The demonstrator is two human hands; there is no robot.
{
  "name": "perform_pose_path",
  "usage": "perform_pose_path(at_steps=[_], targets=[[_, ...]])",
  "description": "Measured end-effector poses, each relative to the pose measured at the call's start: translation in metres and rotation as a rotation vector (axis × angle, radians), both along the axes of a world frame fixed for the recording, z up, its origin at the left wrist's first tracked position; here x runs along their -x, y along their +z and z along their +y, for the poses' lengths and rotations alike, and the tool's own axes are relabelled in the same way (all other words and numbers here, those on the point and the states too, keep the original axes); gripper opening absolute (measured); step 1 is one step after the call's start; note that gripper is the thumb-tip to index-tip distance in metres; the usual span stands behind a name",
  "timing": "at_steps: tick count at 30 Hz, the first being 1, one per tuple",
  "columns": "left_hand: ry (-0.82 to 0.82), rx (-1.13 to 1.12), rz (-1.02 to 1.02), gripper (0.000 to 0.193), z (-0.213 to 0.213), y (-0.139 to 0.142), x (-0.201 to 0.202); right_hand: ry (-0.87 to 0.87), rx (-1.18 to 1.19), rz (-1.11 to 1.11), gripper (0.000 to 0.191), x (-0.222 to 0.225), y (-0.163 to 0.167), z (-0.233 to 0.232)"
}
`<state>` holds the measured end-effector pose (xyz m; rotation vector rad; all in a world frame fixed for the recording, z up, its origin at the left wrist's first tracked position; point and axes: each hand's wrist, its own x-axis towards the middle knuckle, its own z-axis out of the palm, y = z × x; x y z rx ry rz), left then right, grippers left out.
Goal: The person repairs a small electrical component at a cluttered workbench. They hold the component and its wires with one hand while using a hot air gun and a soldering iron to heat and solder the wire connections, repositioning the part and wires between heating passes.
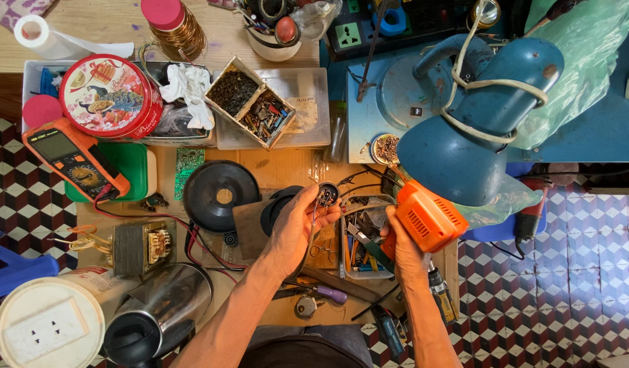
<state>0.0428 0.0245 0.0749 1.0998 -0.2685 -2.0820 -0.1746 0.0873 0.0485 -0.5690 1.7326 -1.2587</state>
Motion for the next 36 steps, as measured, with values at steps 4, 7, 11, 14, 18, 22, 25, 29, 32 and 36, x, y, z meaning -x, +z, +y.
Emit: perform_pose_path(at_steps=[4,7,11,14,18,22,25,29,32,36], targets=[[0.029,0.067,0.062,0.032,0.001,-0.001,0.001,-0.015,0.011,-0.029,0.031,0.006,-0.008,0.004],[0.030,0.059,0.067,0.032,0.002,-0.003,0.002,0.081,-0.037,0.346,0.042,0.023,-0.038,0.017],[0.041,0.041,0.068,0.032,0.003,-0.004,0.005,0.396,0.318,1.419,0.056,0.052,-0.086,0.038],[0.036,0.007,0.051,0.032,0.003,-0.004,0.005,0.428,0.355,1.395,0.052,0.065,-0.108,0.046],[0.051,0.043,0.085,0.032,0.004,-0.005,0.006,0.396,0.351,1.266,0.049,0.060,-0.103,0.044],[0.056,0.031,0.070,0.032,0.004,-0.005,0.006,0.246,0.109,0.706,0.044,0.038,-0.074,0.031],[0.056,0.042,0.080,0.032,0.004,-0.004,0.006,0.183,0.065,0.473,0.045,0.024,-0.049,0.020],[0.053,0.043,0.076,0.032,0.002,-0.001,0.005,0.152,-0.025,0.419,0.038,0.015,-0.023,0.007],[0.035,0.017,0.038,0.033,0.002,0.001,0.004,0.053,-0.149,0.287,0.040,0.011,-0.010,0.002],[0.024,0.018,0.028,0.033,0.002,0.002,0.003,-0.003,-0.047,-0.009,0.031,0.008,-0.001,0.000]])
